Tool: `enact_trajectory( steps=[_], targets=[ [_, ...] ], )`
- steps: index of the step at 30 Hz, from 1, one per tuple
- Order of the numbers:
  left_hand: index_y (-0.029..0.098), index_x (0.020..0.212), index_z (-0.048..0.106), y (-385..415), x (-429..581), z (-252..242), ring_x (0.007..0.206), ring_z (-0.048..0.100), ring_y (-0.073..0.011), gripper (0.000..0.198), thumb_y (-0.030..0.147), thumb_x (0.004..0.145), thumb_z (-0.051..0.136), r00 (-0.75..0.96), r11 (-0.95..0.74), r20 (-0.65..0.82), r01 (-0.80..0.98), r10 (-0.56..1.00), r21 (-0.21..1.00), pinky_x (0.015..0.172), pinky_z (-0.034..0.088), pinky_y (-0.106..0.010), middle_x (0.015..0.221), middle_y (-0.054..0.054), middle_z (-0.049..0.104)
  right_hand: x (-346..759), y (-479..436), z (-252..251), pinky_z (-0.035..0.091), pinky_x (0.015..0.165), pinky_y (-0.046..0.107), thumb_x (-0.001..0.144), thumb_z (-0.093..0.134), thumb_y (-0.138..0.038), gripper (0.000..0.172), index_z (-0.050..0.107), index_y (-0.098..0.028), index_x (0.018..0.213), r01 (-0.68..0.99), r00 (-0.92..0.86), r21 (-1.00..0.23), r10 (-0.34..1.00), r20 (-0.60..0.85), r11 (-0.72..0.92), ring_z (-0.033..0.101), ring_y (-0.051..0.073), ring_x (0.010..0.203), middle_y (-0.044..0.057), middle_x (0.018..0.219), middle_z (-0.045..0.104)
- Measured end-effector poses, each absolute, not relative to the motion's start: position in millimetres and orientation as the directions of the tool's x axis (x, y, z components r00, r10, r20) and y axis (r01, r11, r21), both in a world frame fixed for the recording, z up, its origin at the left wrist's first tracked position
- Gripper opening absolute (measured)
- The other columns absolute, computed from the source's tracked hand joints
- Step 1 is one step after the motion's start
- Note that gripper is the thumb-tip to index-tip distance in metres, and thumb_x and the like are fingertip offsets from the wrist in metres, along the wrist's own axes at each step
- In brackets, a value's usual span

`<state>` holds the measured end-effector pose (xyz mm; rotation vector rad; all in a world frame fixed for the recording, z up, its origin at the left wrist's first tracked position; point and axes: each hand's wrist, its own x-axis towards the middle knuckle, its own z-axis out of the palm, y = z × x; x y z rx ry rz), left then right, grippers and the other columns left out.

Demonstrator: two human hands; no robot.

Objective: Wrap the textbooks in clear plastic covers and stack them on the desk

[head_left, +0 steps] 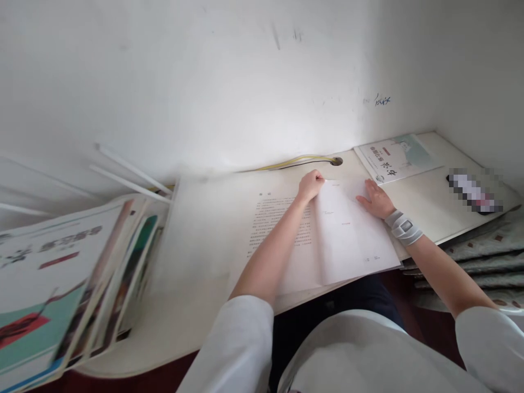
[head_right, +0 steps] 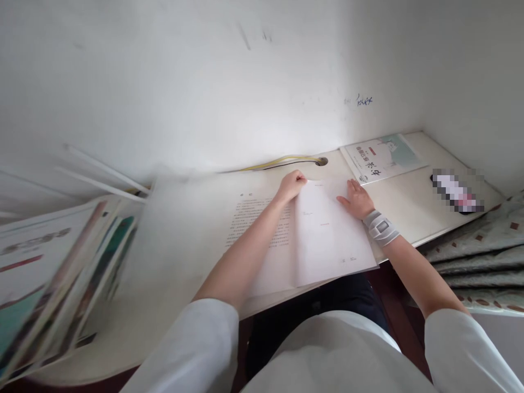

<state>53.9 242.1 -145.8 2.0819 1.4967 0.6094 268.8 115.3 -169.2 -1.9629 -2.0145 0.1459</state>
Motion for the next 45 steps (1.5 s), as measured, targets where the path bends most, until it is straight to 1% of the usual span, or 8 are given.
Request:
enact_trajectory(
  steps=[13, 21, 27, 31, 35, 38, 41, 45],
  targets=[
    [0.024, 0.086, 0.055, 221.6, 59.7, -141.7, 0.098, 0.053, -0.0252, 0.011, 0.026, 0.086, 0.044, 0.249, -0.265, 0.098, 0.832, 0.963, 0.487, 0.085, 0.036, -0.038, 0.097, -0.007, 0.062, 264.9, 111.2, -167.0, 0.026, 0.11, 0.046, 0.086, 0.03, -0.063, 0.081, 0.034, 0.0, 0.138, 0.966, -0.029, -0.249, 0.987, 0.156, 0.067, 0.027, 0.032, 0.136, 0.024, 0.143, 0.035],
    [0.017, 0.106, 0.05, 213.7, 51.3, -138.1, 0.113, 0.046, -0.0241, 0.02, 0.022, 0.09, 0.038, 0.104, -0.298, 0.345, 0.761, 0.933, 0.576, 0.096, 0.033, -0.036, 0.117, -0.013, 0.054, 264.0, 108.4, -167.4, 0.024, 0.109, 0.049, 0.088, 0.034, -0.056, 0.069, 0.04, -0.006, 0.135, 0.978, -0.038, -0.197, 0.991, 0.131, 0.063, 0.024, 0.033, 0.137, 0.021, 0.146, 0.031],
    [0.016, 0.11, 0.053, 214.6, -59.4, -112.0, 0.126, 0.039, -0.0252, 0.033, 0.019, 0.077, 0.055, -0.038, -0.085, 0.145, 0.656, 0.989, 0.75, 0.105, 0.029, -0.036, 0.127, -0.013, 0.051, 267.9, 110.2, -169.7, 0.027, 0.108, 0.049, 0.088, 0.038, -0.05, 0.064, 0.042, -0.006, 0.133, 0.981, -0.042, -0.184, 0.989, 0.141, 0.068, 0.026, 0.034, 0.136, 0.022, 0.145, 0.034],
    [0.016, 0.104, 0.056, 182.0, -135.3, -107.7, 0.109, 0.056, -0.0255, 0.033, 0.033, 0.076, 0.053, -0.157, 0.139, -0.067, 0.511, 0.985, 0.848, 0.089, 0.046, -0.04, 0.112, -0.012, 0.061, 260.7, 103.4, -162.3, 0.027, 0.107, 0.051, 0.087, 0.045, -0.04, 0.056, 0.045, -0.006, 0.131, 0.98, -0.054, -0.173, 0.971, 0.233, 0.096, 0.027, 0.034, 0.136, 0.022, 0.145, 0.033],
    [0.015, 0.1, 0.058, 142.2, -170.5, -112.7, 0.107, 0.058, -0.0261, 0.04, 0.042, 0.07, 0.058, -0.189, 0.189, -0.104, 0.509, 0.976, 0.84, 0.085, 0.048, -0.038, 0.112, -0.014, 0.062, 219.0, 68.6, -140.5, 0.023, 0.11, 0.052, 0.089, 0.043, -0.037, 0.048, 0.049, -0.013, 0.13, 0.907, -0.341, -0.128, 0.879, 0.333, 0.401, 0.028, 0.029, 0.136, 0.018, 0.146, 0.034],
    [0.017, 0.102, 0.058, 124.4, -178.5, -113.2, 0.104, 0.058, -0.0277, 0.046, 0.041, 0.063, 0.062, -0.232, 0.187, -0.039, 0.663, 0.972, 0.724, 0.089, 0.045, -0.041, 0.118, -0.014, 0.059, 178.3, 35.9, -128.7, 0.026, 0.11, 0.05, 0.091, 0.042, -0.041, 0.045, 0.053, -0.018, 0.127, 0.758, -0.593, -0.1, 0.745, 0.307, 0.645, 0.032, 0.026, 0.135, 0.014, 0.143, 0.04],
    [0.019, 0.076, 0.06, 116.3, -179.4, -109.5, 0.092, 0.062, -0.0306, 0.028, 0.04, 0.058, 0.065, -0.149, 0.181, -0.104, 0.74, 0.983, 0.648, 0.086, 0.045, -0.044, 0.09, -0.01, 0.067, 152.8, 16.4, -129.7, 0.03, 0.107, 0.051, 0.089, 0.046, -0.044, 0.045, 0.056, -0.018, 0.124, 0.692, -0.667, -0.108, 0.689, 0.283, 0.714, 0.037, 0.028, 0.132, 0.014, 0.138, 0.047],
    [0.022, 0.057, 0.05, 108.8, -172.2, -96.9, 0.086, 0.064, -0.0284, 0.024, 0.043, 0.063, 0.06, -0.053, 0.179, -0.189, 0.638, 0.981, 0.749, 0.078, 0.05, -0.04, 0.07, -0.005, 0.067, 147.9, 11.6, -141.0, 0.035, 0.105, 0.051, 0.088, 0.049, -0.045, 0.046, 0.056, -0.018, 0.124, 0.711, -0.619, -0.184, 0.728, 0.293, 0.679, 0.041, 0.027, 0.129, 0.015, 0.132, 0.053]
  ],
)
